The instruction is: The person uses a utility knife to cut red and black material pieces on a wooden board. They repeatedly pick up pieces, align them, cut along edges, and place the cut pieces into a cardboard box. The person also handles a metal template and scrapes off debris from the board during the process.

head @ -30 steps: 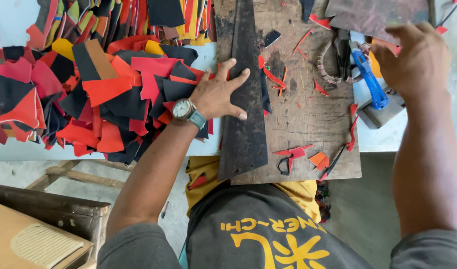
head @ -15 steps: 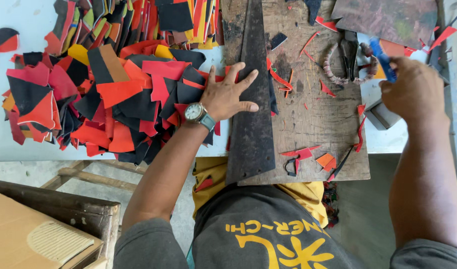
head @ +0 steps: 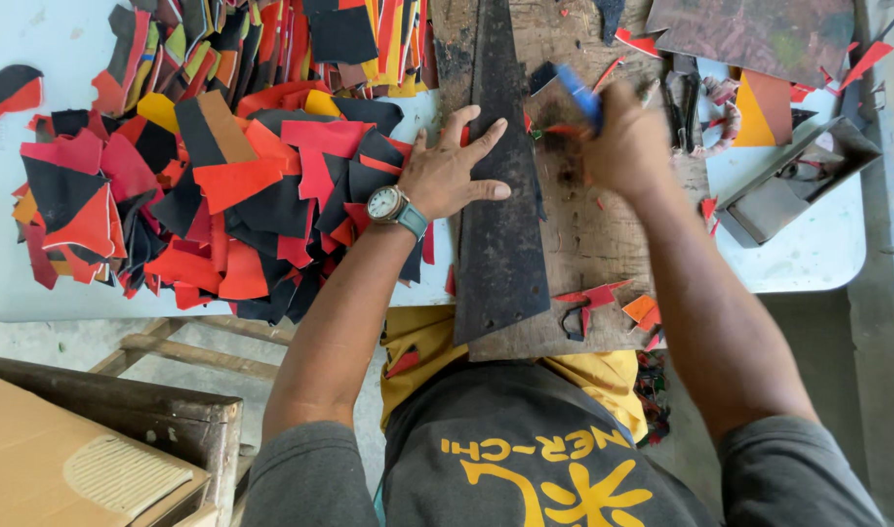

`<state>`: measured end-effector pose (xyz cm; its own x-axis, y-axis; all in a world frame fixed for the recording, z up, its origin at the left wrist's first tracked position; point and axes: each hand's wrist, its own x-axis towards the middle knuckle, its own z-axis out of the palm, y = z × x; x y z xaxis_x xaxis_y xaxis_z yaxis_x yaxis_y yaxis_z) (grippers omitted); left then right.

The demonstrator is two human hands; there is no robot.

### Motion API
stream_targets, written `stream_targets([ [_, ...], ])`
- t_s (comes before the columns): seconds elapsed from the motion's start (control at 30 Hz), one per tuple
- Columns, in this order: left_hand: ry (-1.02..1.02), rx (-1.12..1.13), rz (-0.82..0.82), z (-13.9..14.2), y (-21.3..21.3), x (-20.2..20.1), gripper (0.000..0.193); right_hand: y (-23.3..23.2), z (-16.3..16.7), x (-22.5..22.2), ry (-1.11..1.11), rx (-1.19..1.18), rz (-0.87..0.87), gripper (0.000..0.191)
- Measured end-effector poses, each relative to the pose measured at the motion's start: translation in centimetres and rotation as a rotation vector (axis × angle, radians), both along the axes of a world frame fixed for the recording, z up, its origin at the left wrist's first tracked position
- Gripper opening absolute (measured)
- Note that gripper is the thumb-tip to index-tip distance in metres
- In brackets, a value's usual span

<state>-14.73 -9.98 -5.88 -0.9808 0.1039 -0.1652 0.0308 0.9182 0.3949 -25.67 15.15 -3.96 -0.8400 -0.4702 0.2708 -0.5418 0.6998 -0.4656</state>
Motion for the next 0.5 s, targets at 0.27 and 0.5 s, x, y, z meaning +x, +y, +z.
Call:
stream_targets([
  [0.27,-0.008,0.051,-0.017,-0.4,-0.1,0.3,0.096,10.9,1.6,-1.4,-0.758,-0.855,-0.082,0.026],
  [0.5,0.053,0.039,-0.034,-0.8,-0.1,0.7,0.096,9.7,5.1,4.1,-0.704,-0.713,-0.114,0.019],
])
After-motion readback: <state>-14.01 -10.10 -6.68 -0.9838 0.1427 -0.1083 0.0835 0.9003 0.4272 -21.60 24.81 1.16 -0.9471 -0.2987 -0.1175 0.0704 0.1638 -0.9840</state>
